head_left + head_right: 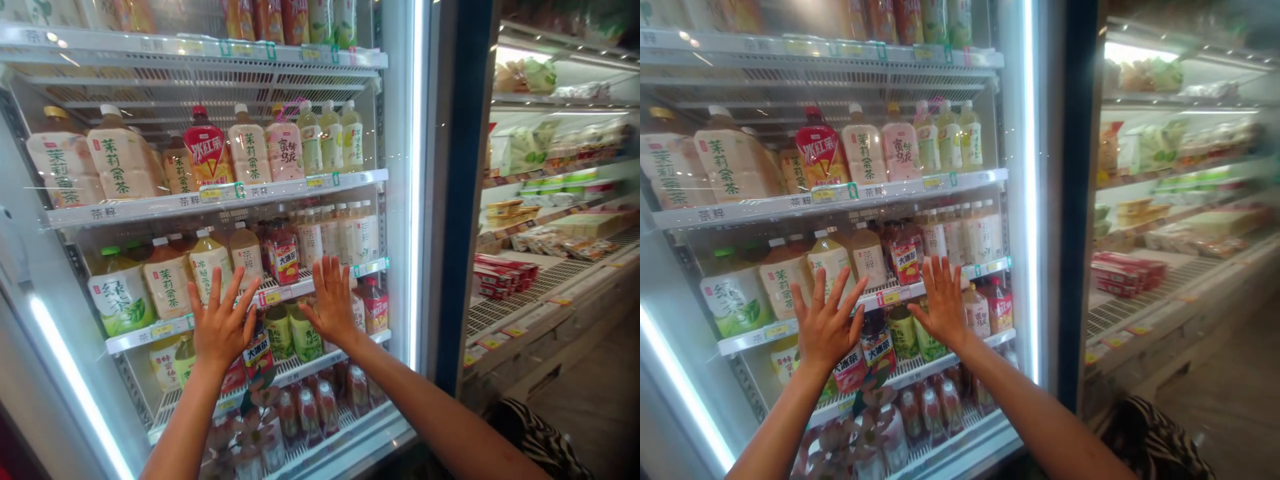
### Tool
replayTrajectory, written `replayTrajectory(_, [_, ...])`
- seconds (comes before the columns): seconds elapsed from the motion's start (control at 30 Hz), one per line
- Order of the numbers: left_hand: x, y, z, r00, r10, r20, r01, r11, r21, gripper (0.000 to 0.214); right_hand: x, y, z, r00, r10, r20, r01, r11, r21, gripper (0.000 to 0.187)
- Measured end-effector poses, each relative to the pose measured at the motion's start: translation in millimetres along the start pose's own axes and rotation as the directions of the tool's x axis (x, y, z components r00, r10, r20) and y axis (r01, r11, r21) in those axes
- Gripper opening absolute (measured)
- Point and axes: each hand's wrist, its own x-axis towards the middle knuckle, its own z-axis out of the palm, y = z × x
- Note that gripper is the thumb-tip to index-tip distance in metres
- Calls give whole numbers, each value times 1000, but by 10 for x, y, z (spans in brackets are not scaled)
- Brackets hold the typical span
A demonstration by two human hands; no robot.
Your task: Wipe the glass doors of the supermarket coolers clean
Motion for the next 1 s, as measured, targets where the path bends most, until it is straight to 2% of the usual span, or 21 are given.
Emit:
replayTrajectory(0.07, [-3, 0, 1, 1000, 4, 4, -4, 1000, 3, 74, -370, 3, 56, 995, -98, 5, 98, 995, -4, 91])
replayTrajectory(0.13, [-5, -3, -1, 1000, 7, 3, -7, 1000, 5, 73, -412, 117, 58, 988, -152, 13, 152, 988, -10, 90])
replayTrajectory(0.2, [-3, -3, -2, 1000, 7, -2, -7, 1000, 3, 73, -75, 337, -10, 994, -110, 4, 110, 994, -24, 90])
replayTrajectory(0.3, [7, 5, -1, 1000, 0, -2, 0, 1000, -4, 73, 630, 683, -169, 999, 18, -39, -20, 998, -65, 91])
replayTrajectory(0.37, [12, 12, 1, 1000, -3, -6, 2, 1000, -8, 73, 784, 781, -220, 996, 65, -61, -69, 995, -70, 89])
replayTrajectory(0.4, [13, 14, 1, 1000, -3, -8, 3, 1000, -8, 74, 711, 776, -217, 995, 72, -66, -77, 995, -61, 88])
replayTrajectory(0.47, [13, 15, -3, 1000, -2, -14, 2, 1000, -10, 74, 345, 694, -165, 997, 54, -61, -56, 998, -33, 87])
replayTrajectory(0.53, [13, 12, -13, 1000, -3, -15, 3, 1000, -17, 73, -48, 599, -99, 999, -10, -38, 10, 1000, -7, 87])
replayTrajectory(0.57, [14, 10, -19, 1000, -4, -16, 4, 1000, -22, 72, -147, 574, -78, 999, -33, -32, 33, 999, -6, 88])
replayTrajectory(0.63, [19, 10, -32, 1000, -3, -22, 3, 1000, -26, 70, -34, 584, -80, 998, -42, -36, 42, 999, -10, 88])
replayTrajectory(0.77, [33, 16, -55, 1000, -15, -19, 14, 999, -31, 69, 951, 677, -237, 992, 56, -111, -60, 998, -29, 89])
replayTrajectory(0.83, [35, 16, -69, 999, -29, -18, 28, 998, -47, 68, 1209, 621, -290, 987, 83, -135, -88, 995, -35, 90])
replayTrajectory(0.9, [30, 13, -84, 999, -45, -22, 44, 997, -64, 69, 1076, 466, -276, 990, 63, -123, -67, 997, -36, 91])
replayTrajectory(1.0, [18, 4, -105, 999, -52, -15, 51, 996, -78, 70, 544, 184, -206, 997, -47, -59, 45, 999, -30, 96])
